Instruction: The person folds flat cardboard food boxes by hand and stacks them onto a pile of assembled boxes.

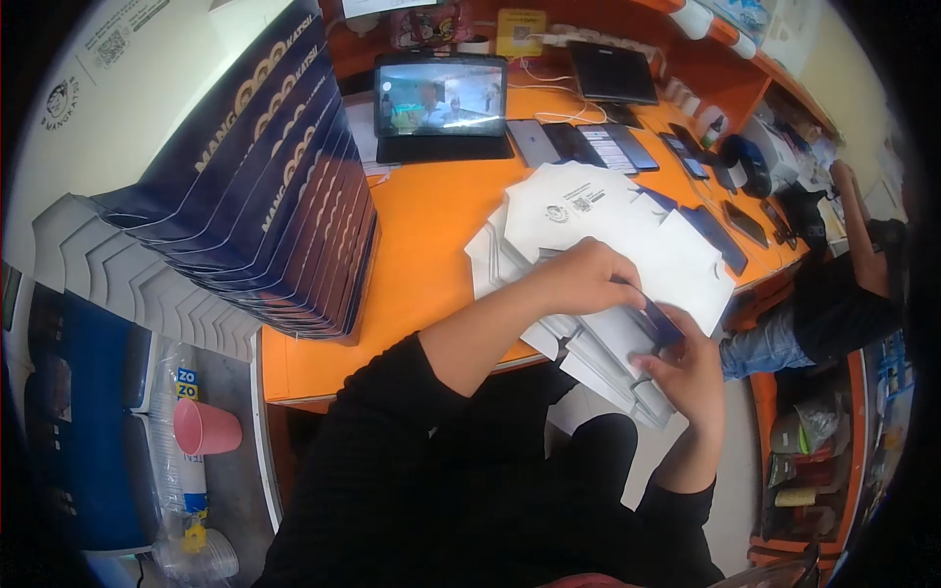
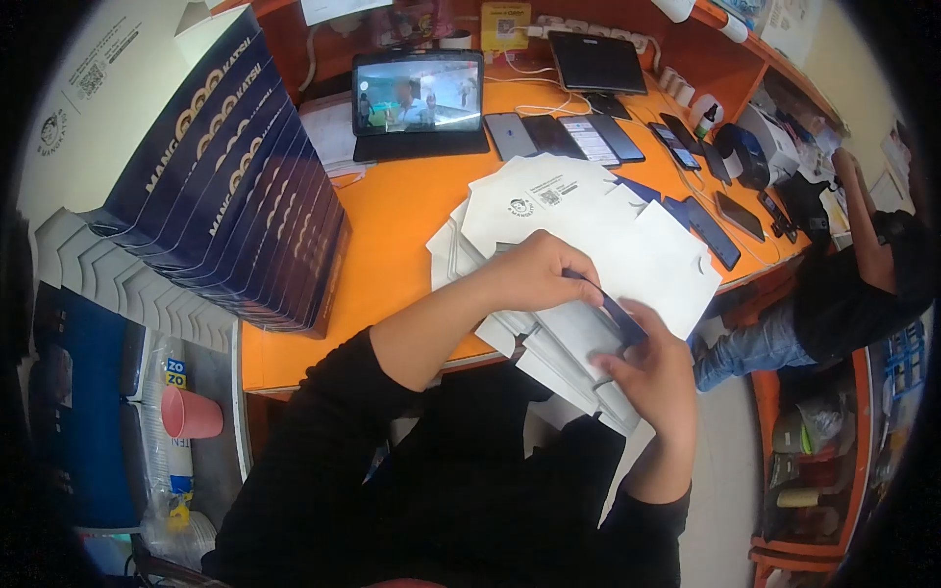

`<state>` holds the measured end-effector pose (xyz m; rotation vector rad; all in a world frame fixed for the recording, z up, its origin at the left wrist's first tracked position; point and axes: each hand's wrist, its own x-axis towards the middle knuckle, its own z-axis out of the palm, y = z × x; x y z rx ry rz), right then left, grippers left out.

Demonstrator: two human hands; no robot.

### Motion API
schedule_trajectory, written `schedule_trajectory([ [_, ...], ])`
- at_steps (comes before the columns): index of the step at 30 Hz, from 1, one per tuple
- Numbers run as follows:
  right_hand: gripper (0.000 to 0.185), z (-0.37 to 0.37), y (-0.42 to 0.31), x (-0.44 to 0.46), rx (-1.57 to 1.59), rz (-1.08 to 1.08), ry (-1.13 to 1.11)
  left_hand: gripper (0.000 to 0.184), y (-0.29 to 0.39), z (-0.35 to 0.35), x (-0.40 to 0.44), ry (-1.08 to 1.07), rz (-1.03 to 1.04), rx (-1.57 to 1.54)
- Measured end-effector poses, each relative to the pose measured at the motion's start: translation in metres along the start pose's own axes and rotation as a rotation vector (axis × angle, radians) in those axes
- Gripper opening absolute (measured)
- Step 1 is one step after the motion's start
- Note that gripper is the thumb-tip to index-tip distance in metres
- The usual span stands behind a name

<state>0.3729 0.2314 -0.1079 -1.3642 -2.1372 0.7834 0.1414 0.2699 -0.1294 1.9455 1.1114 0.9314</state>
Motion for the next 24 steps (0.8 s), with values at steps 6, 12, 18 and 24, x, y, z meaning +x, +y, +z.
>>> schedule_trajectory([
  [6, 0.053, -0.021, 0.024, -0.012, 0.272, -0.634, 0.428, 0.013, -0.008, 0.004, 0.007, 0.243, 0.079, -0.450],
  [12, 0.023, 0.026, 0.033, -0.001, 0.502, -0.443, 1.054, 0.014, 0.012, 0.021, -0.002, 0.208, 0.089, -0.479],
  [18, 0.014, 0.016, -0.027, -0.008, -0.198, -0.472, 0.768, 0.011, 0.012, 0.018, -0.005, 0.163, 0.137, -0.317],
  [24, 0.035, 0.001, -0.017, 0.002, -0.081, -0.505, 0.914, 0.008, 0.022, 0.018, -0.011, 0.293, 0.419, -0.260],
])
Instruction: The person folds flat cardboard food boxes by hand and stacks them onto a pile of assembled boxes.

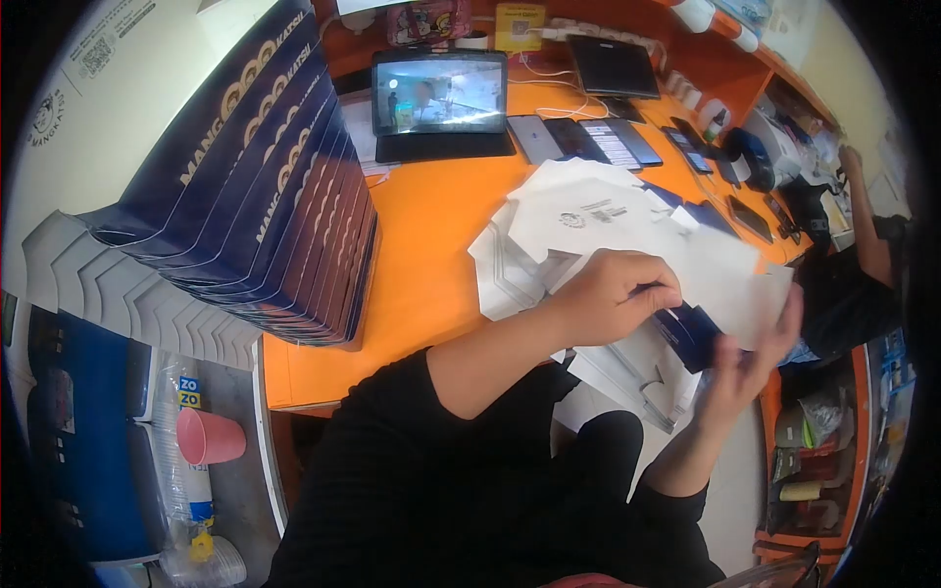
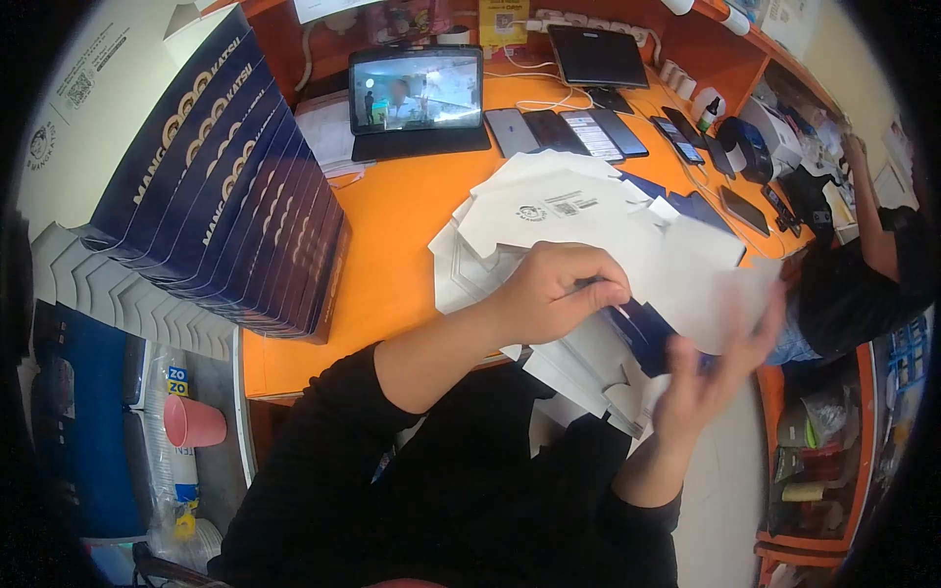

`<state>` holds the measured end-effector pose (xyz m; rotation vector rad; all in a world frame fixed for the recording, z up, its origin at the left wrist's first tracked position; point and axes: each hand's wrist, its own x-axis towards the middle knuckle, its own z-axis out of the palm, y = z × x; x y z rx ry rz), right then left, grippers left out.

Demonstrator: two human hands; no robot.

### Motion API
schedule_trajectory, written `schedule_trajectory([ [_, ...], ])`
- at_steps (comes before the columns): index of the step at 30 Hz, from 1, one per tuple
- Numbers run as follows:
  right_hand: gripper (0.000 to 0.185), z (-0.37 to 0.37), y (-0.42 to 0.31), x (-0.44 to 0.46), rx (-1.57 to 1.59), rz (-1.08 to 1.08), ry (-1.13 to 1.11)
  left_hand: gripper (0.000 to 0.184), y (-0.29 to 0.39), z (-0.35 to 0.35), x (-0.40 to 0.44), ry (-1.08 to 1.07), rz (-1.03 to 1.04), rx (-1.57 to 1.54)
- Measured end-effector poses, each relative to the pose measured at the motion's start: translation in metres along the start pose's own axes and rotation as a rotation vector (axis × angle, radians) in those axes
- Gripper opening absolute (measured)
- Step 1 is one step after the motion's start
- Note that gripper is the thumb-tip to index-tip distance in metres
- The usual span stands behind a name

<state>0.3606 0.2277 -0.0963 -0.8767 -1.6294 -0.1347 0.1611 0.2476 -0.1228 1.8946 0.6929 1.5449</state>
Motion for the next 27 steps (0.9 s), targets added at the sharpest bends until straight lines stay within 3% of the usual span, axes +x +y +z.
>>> schedule_trajectory([
  [1, 0.041, -0.003, 0.006, 0.003, 0.172, 0.112, 0.097, 0.008, 0.001, -0.002, -0.001, 0.026, 0.096, -0.015],
  [4, 0.061, -0.036, 0.040, 0.009, 1.191, 1.006, 0.201, 0.005, 0.009, -0.010, -0.003, -0.004, 0.260, -0.065],
  [5, 0.061, -0.038, 0.030, 0.021, 1.161, 1.151, 0.410, 0.006, 0.012, -0.011, -0.003, -0.034, 0.283, -0.086],
  [7, 0.060, -0.044, 0.044, 0.007, 1.288, 0.968, 0.247, 0.007, 0.014, -0.017, -0.003, -0.147, 0.254, -0.077],
  [8, 0.060, -0.047, 0.051, 0.000, 1.345, 0.876, 0.164, 0.008, 0.015, -0.015, -0.001, -0.074, 0.257, -0.044],
  [10, 0.058, -0.031, 0.025, -0.003, 1.104, 0.555, 0.291, 0.011, 0.019, -0.011, 0.005, 0.069, 0.259, 0.023],
  [12, 0.057, -0.018, 0.002, -0.007, 0.822, 0.328, 0.437, 0.022, 0.013, -0.016, 0.003, 0.062, 0.033, -0.202],
  [15, 0.025, -0.017, -0.002, -0.040, 0.640, -0.101, -0.178, 0.035, 0.033, -0.017, 0.005, 0.150, -0.154, -0.599],
  [16, 0.019, -0.013, -0.019, -0.028, 0.512, -0.369, -0.357, 0.038, 0.039, -0.019, 0.003, 0.162, -0.198, -0.666],
  [17, 0.022, -0.014, -0.034, -0.021, 0.419, -0.429, -0.523, 0.041, 0.042, -0.022, 0.002, 0.174, -0.241, -0.733],
  [21, 0.032, -0.004, -0.039, -0.023, 0.447, -0.323, -0.423, 0.039, 0.042, -0.026, 0.005, 0.245, -0.386, -0.750],
  [27, 0.047, -0.008, -0.040, -0.020, 0.213, -0.304, -0.240, 0.028, 0.032, -0.017, 0.002, 0.131, -0.339, -0.799],
])
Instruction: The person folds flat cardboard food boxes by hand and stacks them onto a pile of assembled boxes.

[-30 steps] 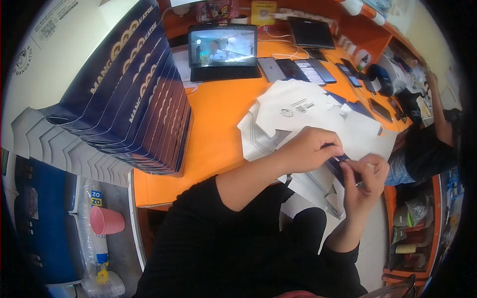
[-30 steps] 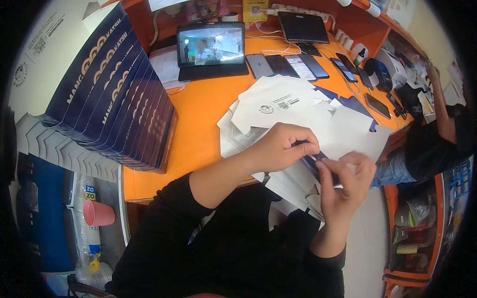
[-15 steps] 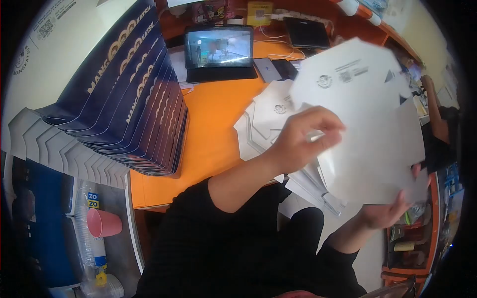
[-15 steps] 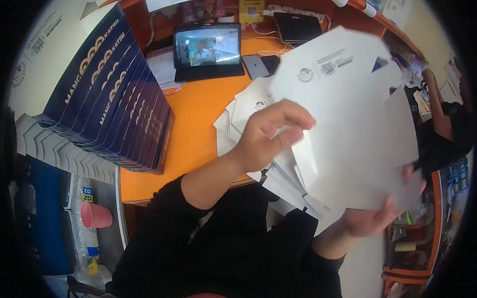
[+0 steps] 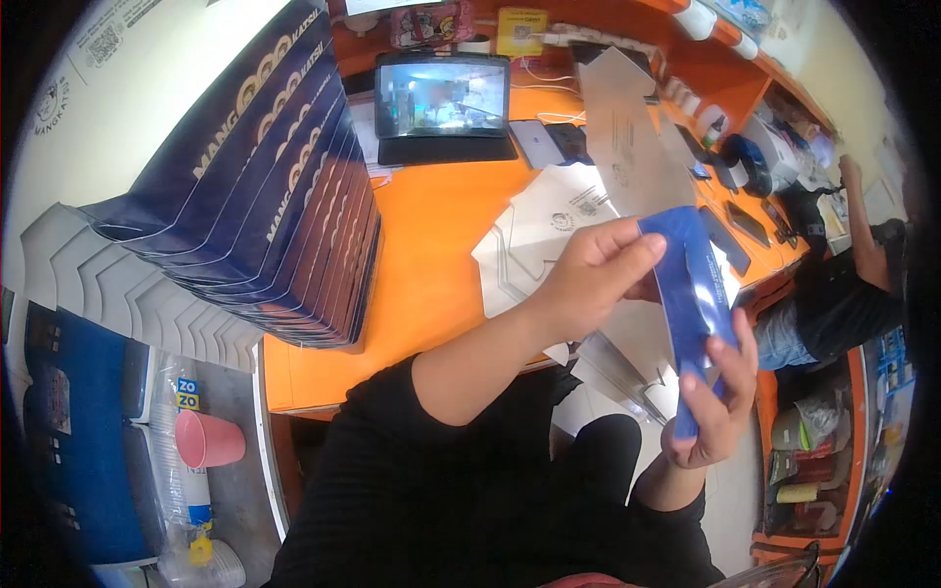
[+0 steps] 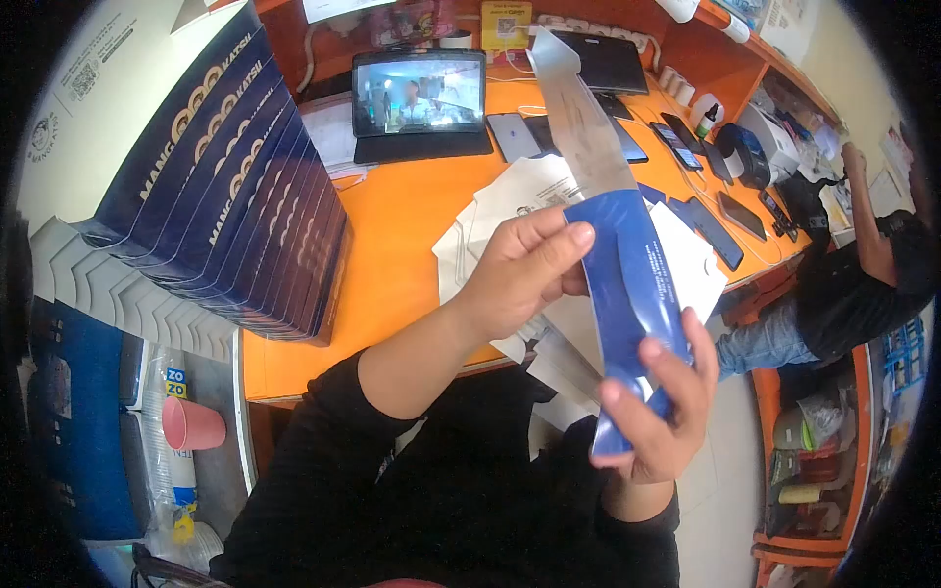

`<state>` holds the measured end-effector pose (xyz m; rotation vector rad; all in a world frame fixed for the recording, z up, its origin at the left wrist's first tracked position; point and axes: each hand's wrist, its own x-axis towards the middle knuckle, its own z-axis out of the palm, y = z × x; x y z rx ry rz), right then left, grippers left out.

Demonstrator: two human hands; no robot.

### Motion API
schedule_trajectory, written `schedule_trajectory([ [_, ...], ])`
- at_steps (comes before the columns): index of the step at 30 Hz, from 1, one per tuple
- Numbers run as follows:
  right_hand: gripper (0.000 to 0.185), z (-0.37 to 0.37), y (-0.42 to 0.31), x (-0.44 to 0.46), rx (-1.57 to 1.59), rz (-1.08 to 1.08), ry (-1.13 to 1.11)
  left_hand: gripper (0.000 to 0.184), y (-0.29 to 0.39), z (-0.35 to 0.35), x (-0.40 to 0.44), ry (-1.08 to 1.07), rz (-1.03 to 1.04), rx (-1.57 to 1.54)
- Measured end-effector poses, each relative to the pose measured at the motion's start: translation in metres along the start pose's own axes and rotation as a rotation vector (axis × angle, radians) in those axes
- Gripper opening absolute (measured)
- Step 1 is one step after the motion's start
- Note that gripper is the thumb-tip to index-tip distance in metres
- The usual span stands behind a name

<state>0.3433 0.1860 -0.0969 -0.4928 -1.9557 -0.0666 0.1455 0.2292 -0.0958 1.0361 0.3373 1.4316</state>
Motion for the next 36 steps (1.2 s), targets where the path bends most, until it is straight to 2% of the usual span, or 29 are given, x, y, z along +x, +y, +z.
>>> schedule_trajectory([
  [5, 0.038, 0.000, 0.006, 0.013, -0.318, 0.086, 0.042, 0.028, -0.015, 0.009, -0.005, -0.118, 0.023, 0.089],
  [6, 0.035, 0.000, 0.005, 0.016, -0.386, 0.106, 0.017, 0.027, -0.015, 0.007, -0.005, -0.202, -0.036, 0.070],
  [9, 0.033, 0.008, 0.007, 0.011, -0.397, 0.135, 0.058, 0.027, -0.012, 0.010, -0.007, -0.151, -0.017, 0.199],
  [10, 0.041, 0.008, 0.008, 0.008, -0.434, 0.104, 0.033, 0.032, -0.007, 0.008, -0.009, -0.158, -0.103, 0.273],
  [13, 0.046, 0.025, -0.007, 0.009, -0.481, 0.116, 0.095, 0.039, -0.019, 0.014, -0.012, -0.339, 0.196, 0.360],
  [14, 0.053, 0.024, -0.010, 0.002, -0.496, 0.079, 0.015, 0.042, -0.018, 0.017, -0.014, -0.364, 0.277, 0.422],
  [17, 0.055, 0.042, -0.001, -0.016, -0.059, 0.224, 0.279, 0.039, 0.003, 0.012, -0.014, -0.262, 0.048, 0.322],
  [18, 0.060, 0.037, 0.001, -0.009, 0.070, 0.324, 0.330, 0.034, 0.009, 0.007, -0.011, -0.231, 0.071, 0.479],
  [21, 0.056, 0.020, 0.038, -0.009, 0.150, 0.502, 0.408, 0.029, 0.006, -0.005, -0.003, -0.226, 0.015, 0.747],
  [23, 0.053, 0.012, 0.050, -0.003, 0.218, 0.592, 0.445, 0.028, -0.002, -0.008, 0.000, -0.228, 0.055, 0.891],
  [26, 0.045, 0.007, 0.060, -0.007, 0.330, 0.611, 0.555, 0.029, -0.006, -0.005, 0.001, -0.222, 0.044, 1.005],
  [28, 0.030, -0.009, 0.065, -0.025, 0.347, 0.691, 0.538, 0.029, -0.007, -0.003, 0.000, -0.212, 0.014, 1.108],
  [31, 0.019, -0.017, 0.064, -0.020, 0.038, 0.495, 0.363, 0.028, -0.012, -0.004, 0.001, -0.268, -0.013, 1.163],
  [32, 0.014, -0.019, 0.052, -0.011, -0.034, 0.510, 0.299, 0.028, -0.013, -0.003, 0.001, -0.291, -0.004, 1.185],
  [35, 0.017, -0.031, 0.048, -0.001, -0.078, 0.257, -0.097, 0.028, -0.016, -0.002, 0.000, -0.351, 0.011, 1.234],
  [36, 0.019, -0.029, 0.039, 0.004, -0.087, 0.303, -0.122, 0.028, -0.017, -0.003, 0.000, -0.363, 0.006, 1.239],
])
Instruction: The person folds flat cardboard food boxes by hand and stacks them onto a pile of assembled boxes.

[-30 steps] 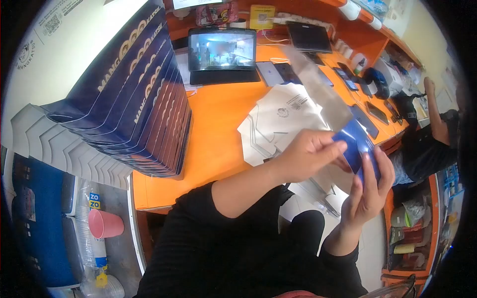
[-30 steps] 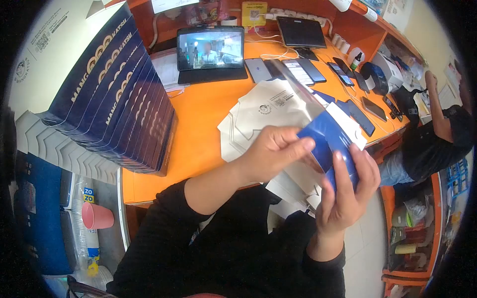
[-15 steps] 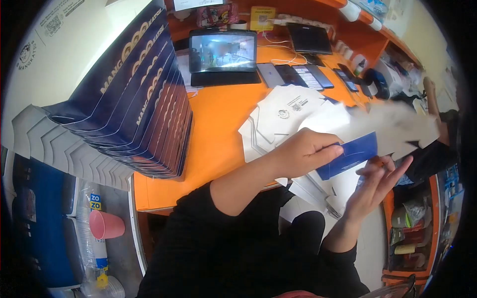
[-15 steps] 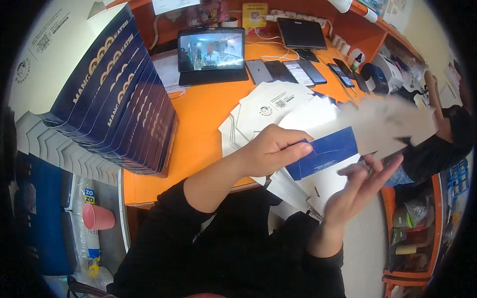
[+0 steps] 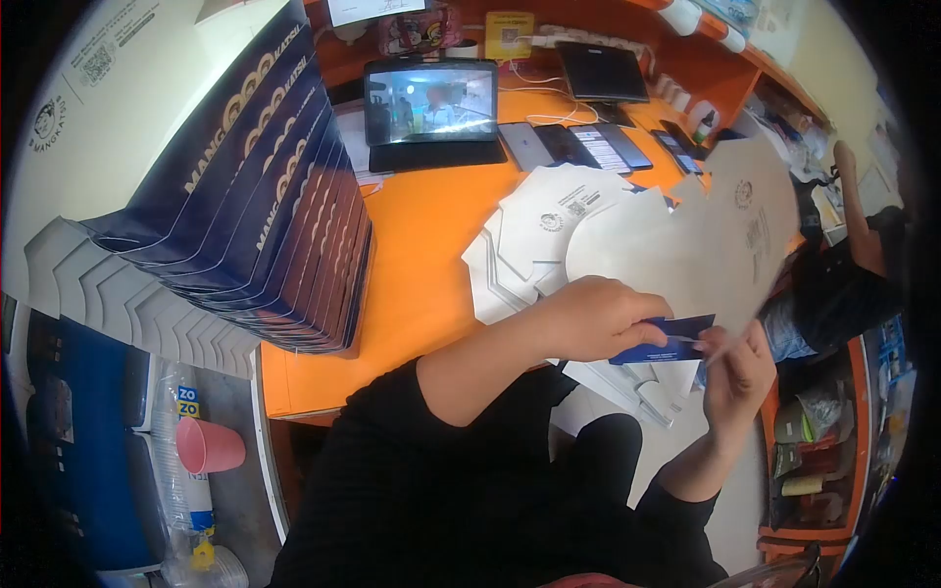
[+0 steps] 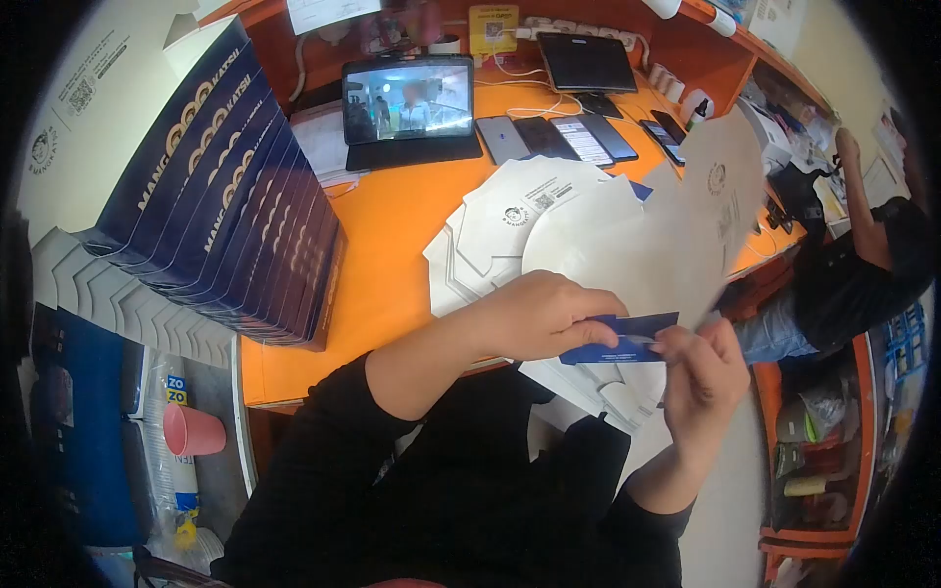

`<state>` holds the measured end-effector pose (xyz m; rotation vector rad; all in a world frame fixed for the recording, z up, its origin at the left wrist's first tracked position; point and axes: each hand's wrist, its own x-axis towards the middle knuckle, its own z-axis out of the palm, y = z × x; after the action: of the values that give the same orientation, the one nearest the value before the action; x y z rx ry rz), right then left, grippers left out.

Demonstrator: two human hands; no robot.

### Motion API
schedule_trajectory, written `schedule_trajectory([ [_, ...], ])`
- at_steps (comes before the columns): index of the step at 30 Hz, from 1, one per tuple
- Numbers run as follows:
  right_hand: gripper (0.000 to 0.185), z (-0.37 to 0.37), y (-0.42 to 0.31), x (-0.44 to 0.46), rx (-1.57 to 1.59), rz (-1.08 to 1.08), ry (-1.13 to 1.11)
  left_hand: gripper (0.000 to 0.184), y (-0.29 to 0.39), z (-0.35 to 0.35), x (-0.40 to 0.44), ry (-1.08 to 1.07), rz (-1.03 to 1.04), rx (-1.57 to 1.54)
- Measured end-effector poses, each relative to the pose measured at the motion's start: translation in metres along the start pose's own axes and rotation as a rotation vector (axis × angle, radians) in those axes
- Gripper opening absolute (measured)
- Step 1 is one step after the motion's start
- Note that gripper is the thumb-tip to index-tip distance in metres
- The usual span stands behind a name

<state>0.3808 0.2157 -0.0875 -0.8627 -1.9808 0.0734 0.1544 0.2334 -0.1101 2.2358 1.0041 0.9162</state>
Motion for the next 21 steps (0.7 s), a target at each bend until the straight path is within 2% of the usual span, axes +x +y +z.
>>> schedule_trajectory([
  [4, 0.016, 0.003, 0.002, -0.001, -0.033, -0.050, -0.098, 0.029, -0.004, 0.001, 0.001, -0.011, 0.003, 0.087],
  [7, 0.015, 0.010, 0.007, -0.006, 0.058, 0.073, -0.090, 0.030, -0.005, -0.003, 0.001, -0.101, -0.015, 0.083],
  [10, 0.014, 0.014, 0.008, -0.008, 0.155, 0.125, -0.022, 0.037, 0.002, -0.011, -0.001, -0.194, -0.055, -0.021],
  [13, 0.013, 0.022, 0.004, -0.007, 0.117, 0.092, 0.139, 0.043, 0.003, -0.010, 0.000, -0.244, -0.046, 0.030],
  [16, 0.014, 0.019, -0.005, -0.005, -0.013, 0.071, 0.110, 0.043, 0.004, -0.011, 0.000, -0.217, -0.075, -0.048],
  [19, 0.016, 0.017, -0.010, -0.002, -0.107, 0.016, -0.071, 0.041, -0.001, -0.004, -0.003, -0.129, 0.018, 0.141],
  [20, 0.019, 0.014, -0.008, -0.002, -0.092, 0.017, -0.105, 0.040, -0.001, -0.004, -0.003, -0.112, 0.005, 0.087],
  [21, 0.022, 0.015, -0.004, -0.003, -0.070, -0.023, -0.015, 0.039, 0.001, -0.005, -0.003, -0.095, -0.007, 0.034],
])
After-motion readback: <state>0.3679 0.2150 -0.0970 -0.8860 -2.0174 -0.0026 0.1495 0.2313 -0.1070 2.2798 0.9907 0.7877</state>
